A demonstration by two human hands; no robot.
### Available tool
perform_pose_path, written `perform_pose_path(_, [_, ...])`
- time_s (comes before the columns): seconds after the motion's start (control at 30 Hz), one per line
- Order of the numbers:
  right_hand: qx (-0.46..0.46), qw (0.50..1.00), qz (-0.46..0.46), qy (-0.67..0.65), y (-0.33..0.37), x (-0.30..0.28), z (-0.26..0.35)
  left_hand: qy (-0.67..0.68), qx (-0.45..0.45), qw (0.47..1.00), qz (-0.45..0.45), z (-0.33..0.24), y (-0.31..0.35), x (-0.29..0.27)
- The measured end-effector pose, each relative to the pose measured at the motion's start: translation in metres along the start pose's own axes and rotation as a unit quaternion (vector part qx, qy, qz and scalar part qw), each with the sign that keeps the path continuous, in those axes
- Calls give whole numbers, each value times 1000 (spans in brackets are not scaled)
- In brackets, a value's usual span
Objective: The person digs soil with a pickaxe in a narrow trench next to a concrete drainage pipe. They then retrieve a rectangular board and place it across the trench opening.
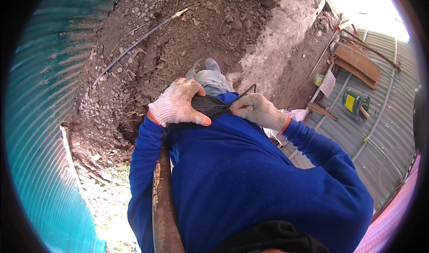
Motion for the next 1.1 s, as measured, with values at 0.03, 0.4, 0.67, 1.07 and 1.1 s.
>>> perform_pose_path(0.03, [-10,1000,15,2,0,1,0,1,1,1000,-3,0,0,0])
perform_pose_path(0.4, [-84,996,5,20,-1,8,-10,15,9,1000,-20,-2,3,-1])
perform_pose_path(0.67, [-144,986,19,85,-3,5,-2,13,-2,1000,-10,-6,1,1])
perform_pose_path(1.07, [19,993,93,-75,-9,3,-7,26,6,1000,-8,-1,-1,1])
perform_pose_path(1.1, [33,989,103,-103,-10,4,-9,28,11,1000,-8,0,-2,1])
Point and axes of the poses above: each hand's wrist, its own y-axis away from the middle knuckle, its own x-axis out of the palm, z = x × y, the point moved 6 cm from there along -y, towards the middle knuckle, and after that the axes turned 1 degree about z, right-handed, at the moved point
